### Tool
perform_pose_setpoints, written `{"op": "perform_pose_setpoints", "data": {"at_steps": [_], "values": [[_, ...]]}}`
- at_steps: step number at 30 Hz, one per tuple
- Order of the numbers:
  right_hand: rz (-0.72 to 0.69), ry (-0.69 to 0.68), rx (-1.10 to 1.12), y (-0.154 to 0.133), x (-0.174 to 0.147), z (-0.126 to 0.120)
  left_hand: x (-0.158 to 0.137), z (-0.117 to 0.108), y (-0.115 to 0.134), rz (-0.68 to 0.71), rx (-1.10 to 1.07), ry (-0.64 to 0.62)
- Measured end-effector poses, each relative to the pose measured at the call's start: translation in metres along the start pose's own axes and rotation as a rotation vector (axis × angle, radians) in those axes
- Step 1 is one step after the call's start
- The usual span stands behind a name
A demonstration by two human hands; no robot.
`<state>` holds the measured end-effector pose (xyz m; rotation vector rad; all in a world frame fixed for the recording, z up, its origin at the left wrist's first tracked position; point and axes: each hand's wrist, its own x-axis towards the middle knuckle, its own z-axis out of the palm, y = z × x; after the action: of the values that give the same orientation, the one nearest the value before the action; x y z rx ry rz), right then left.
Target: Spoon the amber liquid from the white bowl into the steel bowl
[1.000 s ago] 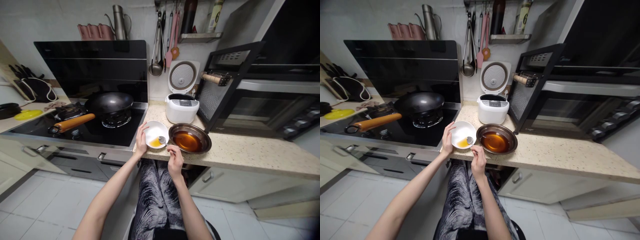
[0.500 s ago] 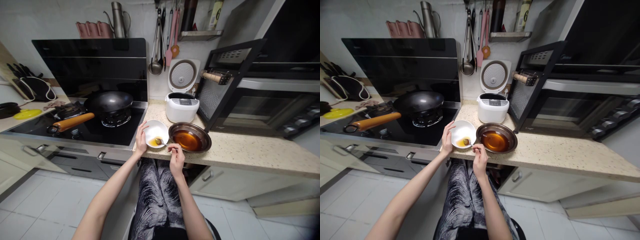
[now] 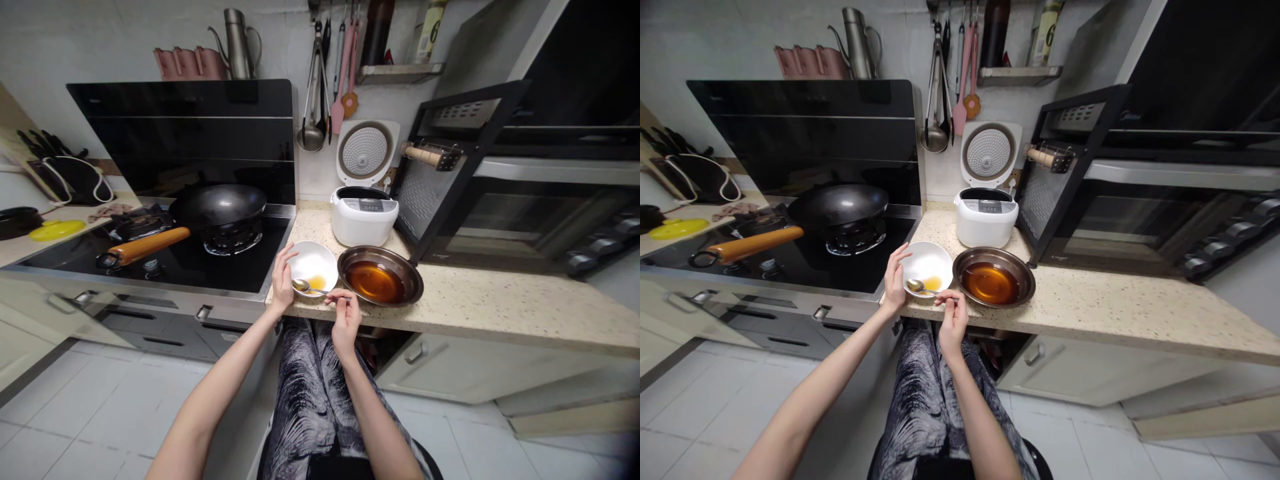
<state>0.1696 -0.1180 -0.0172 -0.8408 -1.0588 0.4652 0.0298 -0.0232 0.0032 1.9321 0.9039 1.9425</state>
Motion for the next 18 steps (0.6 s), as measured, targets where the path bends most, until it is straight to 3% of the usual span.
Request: {"op": "perform_pose_setpoints", "data": {"at_steps": [18], "values": [[-0.120,0.152,0.000,-0.019,0.015,-0.012,0.000,-0.001,-0.001,-0.017,-0.003,-0.010]]}}
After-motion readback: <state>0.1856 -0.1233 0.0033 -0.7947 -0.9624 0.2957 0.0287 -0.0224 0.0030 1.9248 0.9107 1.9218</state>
